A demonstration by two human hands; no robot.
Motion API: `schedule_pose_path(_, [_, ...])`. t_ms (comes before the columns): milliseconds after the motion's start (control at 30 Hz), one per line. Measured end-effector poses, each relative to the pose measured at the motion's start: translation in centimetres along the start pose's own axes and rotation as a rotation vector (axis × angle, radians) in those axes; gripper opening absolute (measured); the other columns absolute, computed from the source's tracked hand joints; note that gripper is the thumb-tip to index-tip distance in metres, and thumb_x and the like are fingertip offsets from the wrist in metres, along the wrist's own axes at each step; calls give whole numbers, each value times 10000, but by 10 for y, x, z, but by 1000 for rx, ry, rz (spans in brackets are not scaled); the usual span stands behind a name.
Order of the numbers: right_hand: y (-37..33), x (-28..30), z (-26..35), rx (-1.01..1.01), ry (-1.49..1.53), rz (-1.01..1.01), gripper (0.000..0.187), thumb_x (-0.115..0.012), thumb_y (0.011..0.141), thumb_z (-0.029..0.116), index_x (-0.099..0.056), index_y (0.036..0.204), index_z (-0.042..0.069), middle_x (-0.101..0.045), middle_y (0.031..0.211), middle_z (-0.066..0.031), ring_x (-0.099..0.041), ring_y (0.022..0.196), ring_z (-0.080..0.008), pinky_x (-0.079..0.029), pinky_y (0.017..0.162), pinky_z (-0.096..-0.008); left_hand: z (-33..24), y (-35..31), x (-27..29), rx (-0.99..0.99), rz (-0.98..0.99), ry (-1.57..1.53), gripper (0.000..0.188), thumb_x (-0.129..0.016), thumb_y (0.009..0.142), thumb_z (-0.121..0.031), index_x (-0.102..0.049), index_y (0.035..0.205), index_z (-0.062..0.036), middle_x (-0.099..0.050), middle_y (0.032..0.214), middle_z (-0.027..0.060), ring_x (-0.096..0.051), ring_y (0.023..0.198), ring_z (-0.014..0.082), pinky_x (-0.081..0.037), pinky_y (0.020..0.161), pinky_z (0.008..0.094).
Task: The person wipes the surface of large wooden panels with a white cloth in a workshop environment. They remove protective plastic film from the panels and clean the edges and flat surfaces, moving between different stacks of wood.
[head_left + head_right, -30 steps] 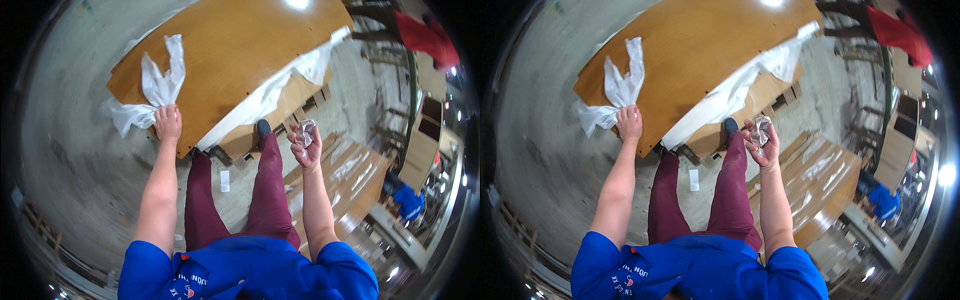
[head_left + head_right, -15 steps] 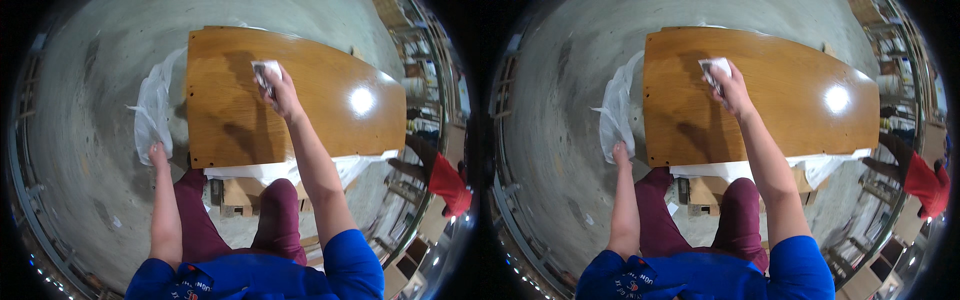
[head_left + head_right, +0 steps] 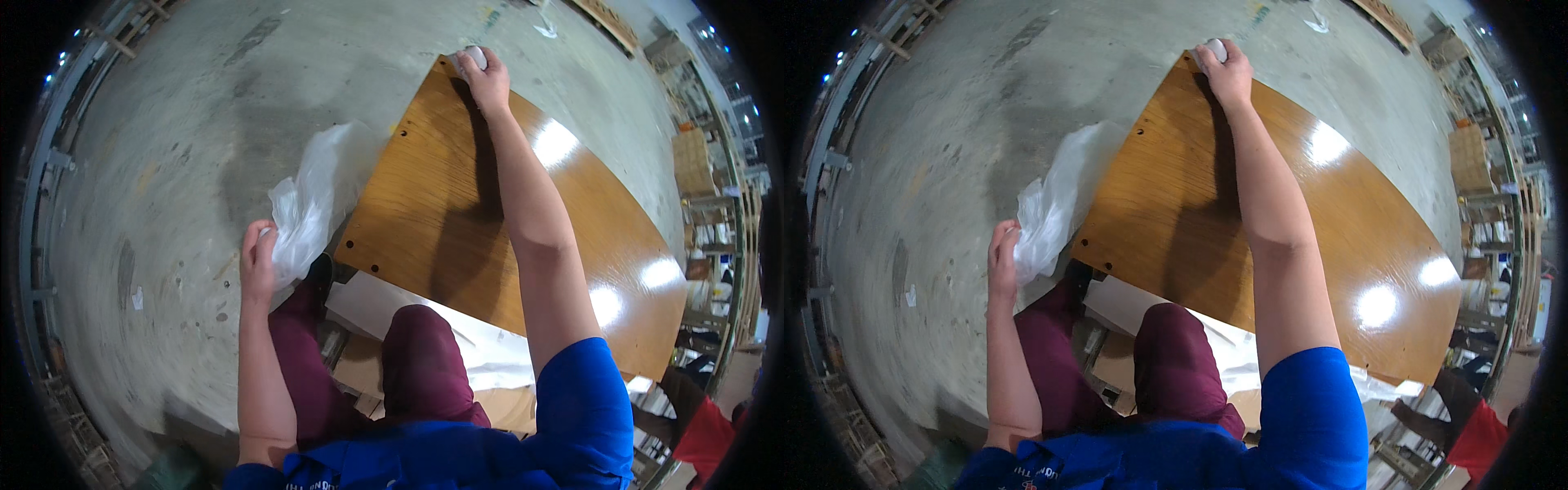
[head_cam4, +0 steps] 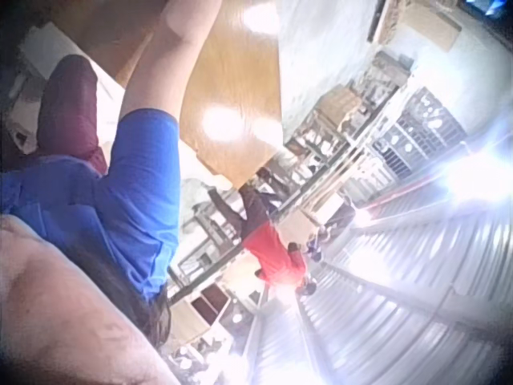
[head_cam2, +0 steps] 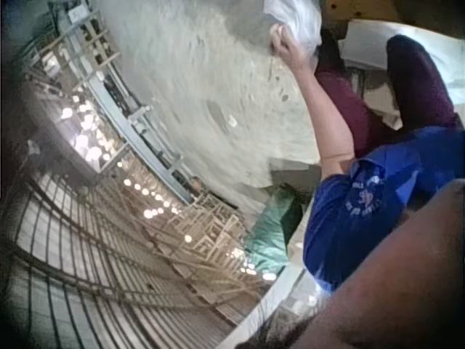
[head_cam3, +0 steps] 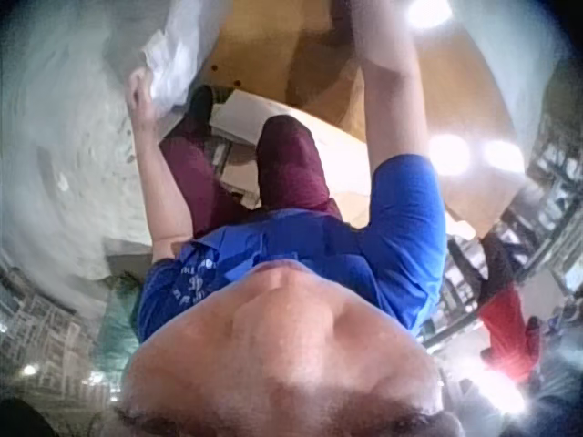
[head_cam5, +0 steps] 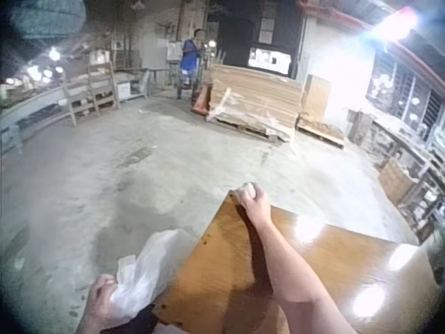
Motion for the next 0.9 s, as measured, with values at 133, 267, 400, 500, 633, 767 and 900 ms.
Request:
schedule_pose_path(133, [5, 3, -1, 70, -107, -60, 465, -657, 776, 426, -639, 1057, 57, -669, 948, -178, -637, 912, -321, -483, 824, -385, 10, -19, 36, 5, -97, 248, 283, -528, 904, -271, -579, 859, 4, -530, 718, 41, -490, 720, 132, -397, 713, 258])
schedule_pose_path(267, [-8, -11, 11, 61, -172, -51, 465, -640, 780, 445, -641, 1070, 82, -668, 961, -178, -628, 938, -337, -478, 836, -400, 26, -26, 60, 146, -115, 292, 260, -557, 885, -257, -592, 888, 0, -575, 763, 50, -519, 736, 134, -414, 712, 266])
schedule_pose_path(400, [-7, -4, 7, 28, -221, -53, 467, -636, 782, 460, -638, 1078, 99, -672, 954, -166, -629, 940, -331, -475, 828, -402, 33, -22, 60, 111, -40, 268, 263, -569, 870, -257, -606, 922, -2, -603, 794, 57, -541, 761, 135, -426, 727, 277])
schedule_pose_path(500, [-7, -6, 8, 26, -267, -44, 458, -632, 788, 458, -635, 1079, 105, -673, 939, -157, -629, 931, -331, -476, 816, -401, 34, -21, 61, 116, 13, 337, 275, -568, 862, -266, -609, 942, -6, -611, 804, 66, -550, 768, 140, -431, 727, 285])
schedule_pose_path(633, [-7, -10, 9, 13, -319, -79, 447, -626, 792, 453, -631, 1073, 105, -671, 922, -160, -628, 914, -334, -477, 803, -401, 36, -21, 66, 118, 50, 402, 275, -571, 849, -267, -607, 960, -19, -621, 812, 99, -564, 766, 176, -434, 725, 298])
schedule_pose_path(767, [-10, -9, 14, 11, -324, -49, 436, -620, 794, 444, -635, 1056, 95, -670, 907, -164, -630, 900, -335, -478, 792, -402, 32, -21, 67, 80, 83, 485, 267, -564, 845, -257, -605, 975, -27, -623, 832, 138, -585, 783, 224, -442, 737, 316])
schedule_pose_path(900, [-25, -6, 19, 102, -264, -28, 415, -622, 794, 428, -648, 1014, 77, -670, 887, -174, -638, 887, -332, -479, 791, -403, 29, -19, 61, 45, 93, 482, 268, -554, 849, -255, -600, 975, -23, -628, 854, 156, -603, 818, 250, -450, 758, 325])
Point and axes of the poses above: each hand's wrist, its own y-axis towards the middle knuckle, its own x-axis out of the back of the hand, z = x × y, the point moved 3 cm from there along y, towards the middle knuckle
